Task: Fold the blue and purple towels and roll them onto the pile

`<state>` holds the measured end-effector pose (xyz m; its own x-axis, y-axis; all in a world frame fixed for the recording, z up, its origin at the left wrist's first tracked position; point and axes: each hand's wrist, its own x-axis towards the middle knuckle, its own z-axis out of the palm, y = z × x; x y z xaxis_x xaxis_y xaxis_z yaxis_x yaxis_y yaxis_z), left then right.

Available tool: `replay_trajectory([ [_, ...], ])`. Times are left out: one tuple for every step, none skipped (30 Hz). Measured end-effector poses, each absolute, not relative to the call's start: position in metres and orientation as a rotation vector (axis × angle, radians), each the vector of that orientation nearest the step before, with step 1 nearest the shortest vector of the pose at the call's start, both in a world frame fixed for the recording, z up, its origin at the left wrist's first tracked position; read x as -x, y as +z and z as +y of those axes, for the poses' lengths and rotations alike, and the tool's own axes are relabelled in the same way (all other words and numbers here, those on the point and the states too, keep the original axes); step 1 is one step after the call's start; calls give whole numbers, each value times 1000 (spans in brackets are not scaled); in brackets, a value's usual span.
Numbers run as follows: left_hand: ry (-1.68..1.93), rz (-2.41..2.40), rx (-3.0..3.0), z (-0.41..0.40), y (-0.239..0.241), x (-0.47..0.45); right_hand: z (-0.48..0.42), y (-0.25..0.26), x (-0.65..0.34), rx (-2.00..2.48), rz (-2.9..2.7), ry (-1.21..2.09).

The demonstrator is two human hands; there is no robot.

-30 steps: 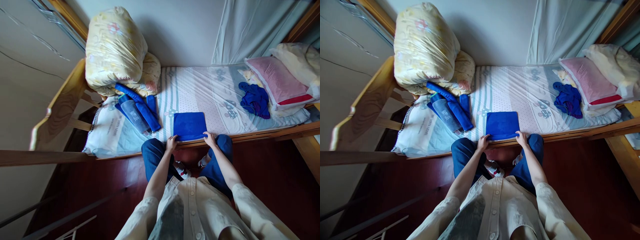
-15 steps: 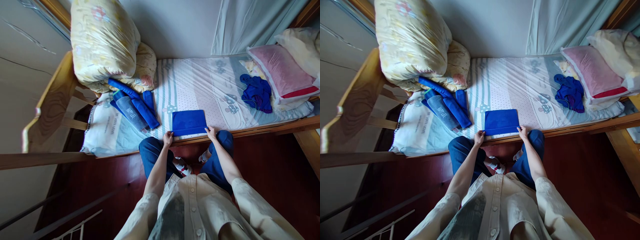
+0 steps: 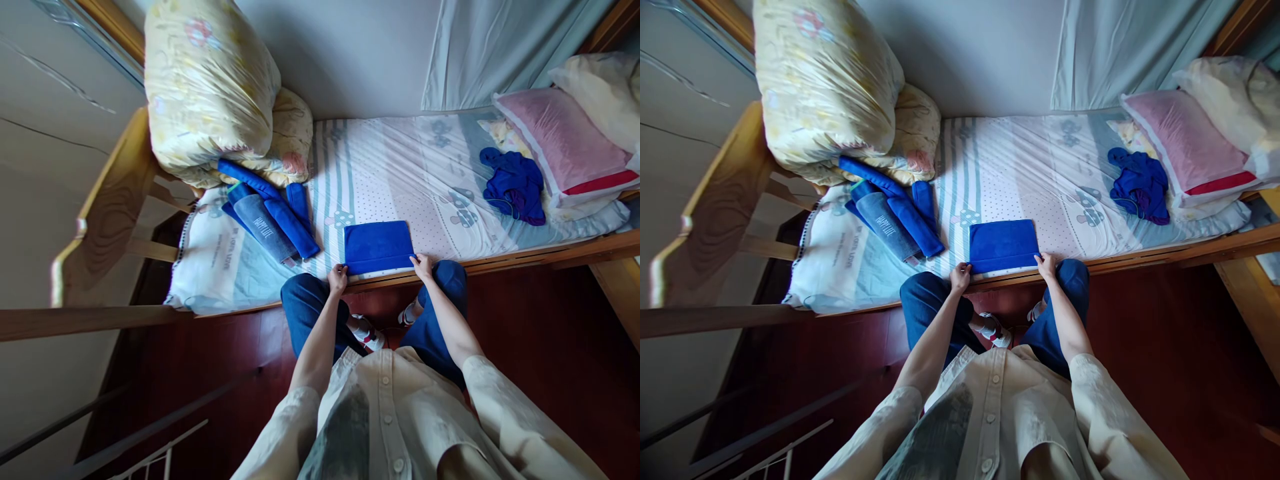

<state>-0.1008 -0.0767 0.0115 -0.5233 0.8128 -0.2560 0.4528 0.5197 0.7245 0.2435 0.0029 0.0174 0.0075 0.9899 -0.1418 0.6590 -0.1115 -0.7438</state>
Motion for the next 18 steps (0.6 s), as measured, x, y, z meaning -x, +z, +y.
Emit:
replay_trajectory([
  [800, 2176, -1030, -77, 11, 101, 3, 18, -244, 1818, -1694, 911],
  [801, 2175, -1035, -77, 11, 101, 3, 18, -244, 1820, -1699, 905],
  [802, 2174, -1039, -78, 11, 101, 3, 18, -244, 1822, -1703, 900],
  [804, 2173, -1044, -78, 10, 101, 3, 18, -243, 1824, -1708, 896],
  [807, 2173, -1049, -78, 10, 101, 3, 18, -243, 1827, -1711, 892],
  [810, 2173, -1054, -79, 9, 101, 3, 18, -243, 1831, -1715, 888],
  [814, 2174, -1059, -79, 8, 101, 3, 19, -243, 1837, -1718, 883],
  [819, 2175, -1065, -79, 7, 101, 3, 19, -242, 1843, -1721, 880],
  [825, 2176, -1072, -80, 6, 101, 3, 20, -242, 1850, -1724, 876],
  [830, 2178, -1080, -80, 6, 101, 2, 21, -241, 1856, -1727, 871],
  [836, 2180, -1090, -80, 5, 101, 1, 22, -241, 1862, -1729, 865],
  [843, 2180, -1102, -81, 6, 100, 0, 24, -240, 1868, -1730, 857],
  [851, 2179, -1119, -81, 6, 100, -1, 26, -240, 1876, -1728, 850],
  [861, 2177, -1142, -82, 7, 100, -3, 28, -240, 1878, -1730, 832],
  [872, 2173, -1169, -83, 9, 100, -5, 31, -239, 1866, -1743, 794],
  [886, 2166, -1195, -84, 10, 100, -8, 34, -238, 1834, -1774, 740],
  [897, 2149, -1240, -85, 12, 100, -10, 37, -237, 1781, -1825, 674],
  [899, 2116, -1316, -86, 14, 100, -12, 40, -235, 1710, -1895, 607],
])
